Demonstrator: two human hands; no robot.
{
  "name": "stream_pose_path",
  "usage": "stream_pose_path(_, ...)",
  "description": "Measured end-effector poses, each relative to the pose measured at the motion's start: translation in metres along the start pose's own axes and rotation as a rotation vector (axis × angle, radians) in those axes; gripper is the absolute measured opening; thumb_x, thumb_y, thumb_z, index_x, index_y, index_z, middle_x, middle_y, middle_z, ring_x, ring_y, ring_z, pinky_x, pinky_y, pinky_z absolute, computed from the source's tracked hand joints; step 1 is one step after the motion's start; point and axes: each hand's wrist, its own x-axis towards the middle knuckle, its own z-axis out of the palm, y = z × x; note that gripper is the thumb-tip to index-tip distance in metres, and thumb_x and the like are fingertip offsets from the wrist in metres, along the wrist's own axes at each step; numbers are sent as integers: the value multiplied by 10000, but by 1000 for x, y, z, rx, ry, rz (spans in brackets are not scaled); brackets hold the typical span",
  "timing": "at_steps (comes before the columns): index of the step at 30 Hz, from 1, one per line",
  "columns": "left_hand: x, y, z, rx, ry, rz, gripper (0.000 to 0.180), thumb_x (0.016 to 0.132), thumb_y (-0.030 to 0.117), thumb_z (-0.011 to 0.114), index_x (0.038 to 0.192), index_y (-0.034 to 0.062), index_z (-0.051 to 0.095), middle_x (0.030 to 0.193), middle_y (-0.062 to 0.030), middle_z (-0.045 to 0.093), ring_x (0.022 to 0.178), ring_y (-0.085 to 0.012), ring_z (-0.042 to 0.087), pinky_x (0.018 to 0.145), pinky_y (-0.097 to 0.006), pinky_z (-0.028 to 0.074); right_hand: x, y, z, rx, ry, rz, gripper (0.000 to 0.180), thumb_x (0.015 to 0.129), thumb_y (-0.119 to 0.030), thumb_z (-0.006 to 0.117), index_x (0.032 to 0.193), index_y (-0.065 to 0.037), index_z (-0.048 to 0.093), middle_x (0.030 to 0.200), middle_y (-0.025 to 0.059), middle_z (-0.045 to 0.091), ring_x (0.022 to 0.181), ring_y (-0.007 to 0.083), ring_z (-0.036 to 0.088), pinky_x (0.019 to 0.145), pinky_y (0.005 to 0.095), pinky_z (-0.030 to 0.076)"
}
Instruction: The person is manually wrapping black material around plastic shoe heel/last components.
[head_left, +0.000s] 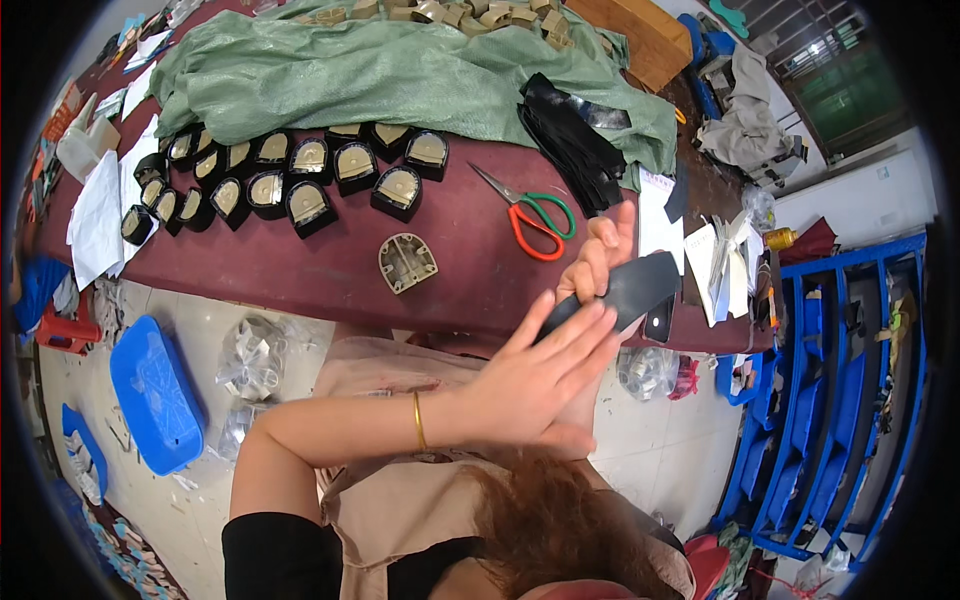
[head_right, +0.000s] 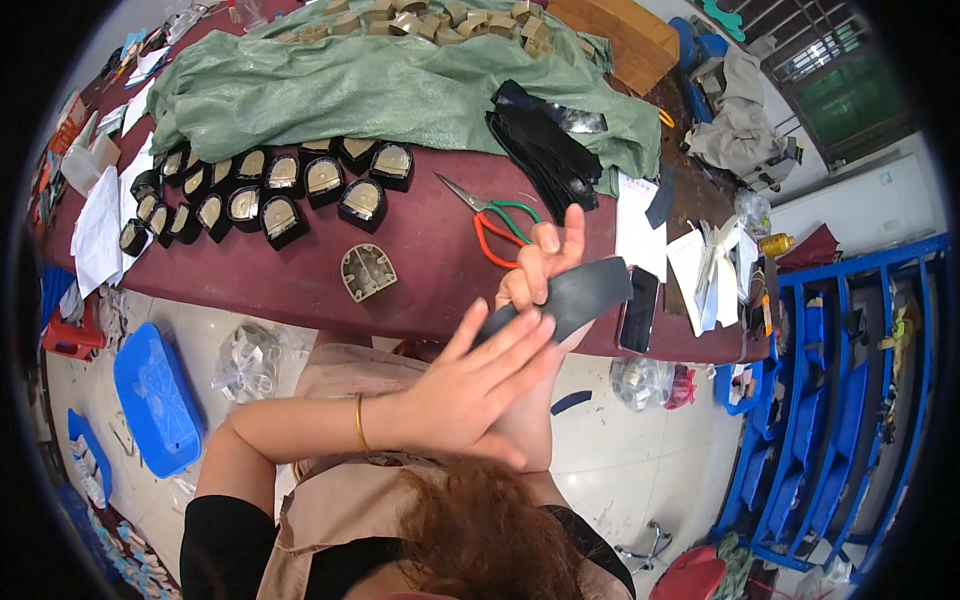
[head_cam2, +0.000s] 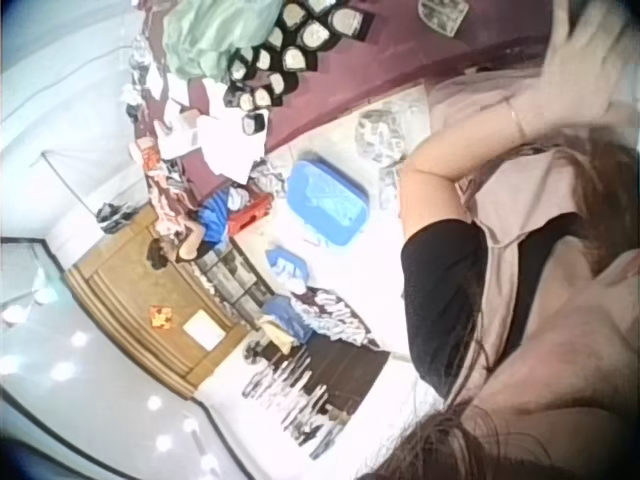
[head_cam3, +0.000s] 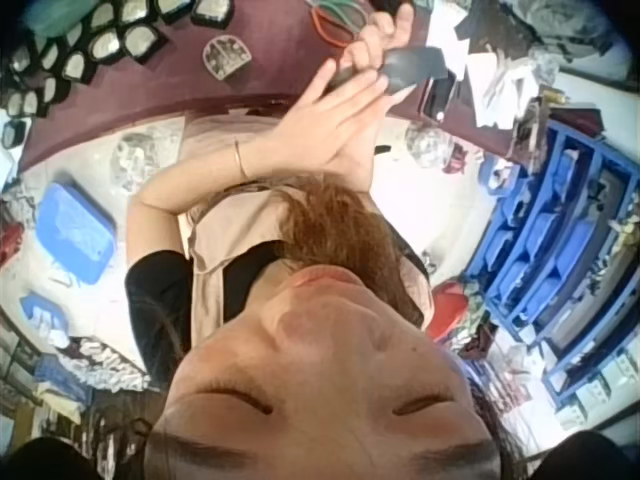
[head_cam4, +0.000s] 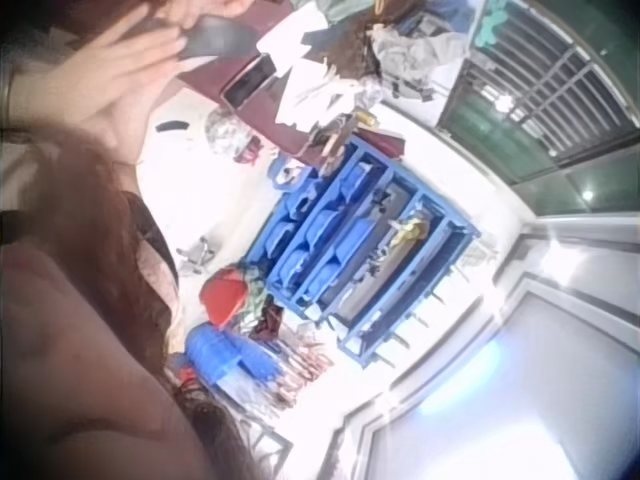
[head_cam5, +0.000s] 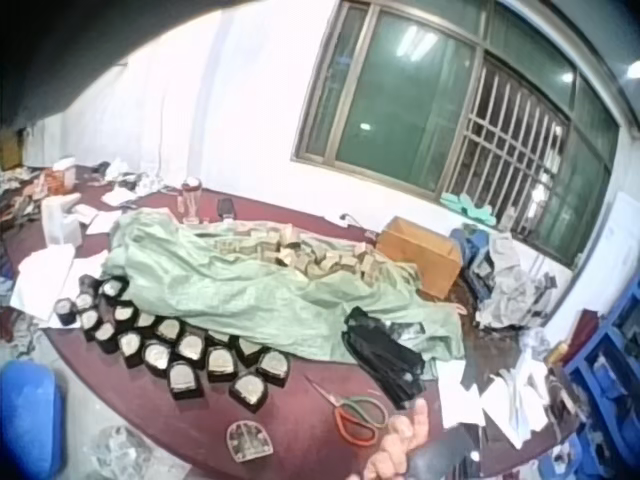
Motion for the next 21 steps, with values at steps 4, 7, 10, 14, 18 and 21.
stream_pose_path(4,-15,7,-14,-396,-46,370,542,857,482,540,1031,-30,578,1209,-176,526,1267,-341,403,1080,-581,211,20,0,21,-10,62,5,595,965,-396,436,1450,-81,298,1080,133,446,615,146,418,457,248,373)
stream_pose_path(7,21,-26,-36,-63,336,135,573,868,360,553,1250,-64,506,1303,-256,472,1323,-398,348,1093,-572,188,22,27,43,-277,305,-36,684,943,-486,451,1455,-83,240,1055,140,466,622,171,474,476,257,425)
stream_pose_path(10,67,-20,-26,-100,326,-206,870,895,582,419,1435,-67,207,1455,-305,247,1368,-469,213,1105,-579,110,19,19,15,-476,109,-134,767,904,-519,508,1475,-133,169,1087,176,454,634,232,498,496,325,435)
stream_pose_path(14,49,5,-1,-524,344,-111,942,883,644,411,1458,-50,137,1479,-307,180,1390,-447,169,1108,-558,126,15,-14,-28,-874,-330,-188,905,841,-700,454,1478,-156,111,995,197,467,610,242,494,488,359,428)
stream_pose_path(18,23,37,-5,-687,-129,34,826,860,592,521,1392,-15,348,1424,-269,321,1346,-402,299,1069,-563,263,19,26,-10,-1257,552,-412,888,830,-786,259,1316,-51,367,710,61,470,435,103,369,360,234,320)
stream_pose_path(21,21,39,9,-839,-60,399,625,870,480,555,1265,0,490,1321,-232,453,1262,-353,415,1039,-561,314,18,25,-14,-778,474,-235,873,844,-769,286,1325,-53,419,730,49,442,430,99,314,357,231,258)
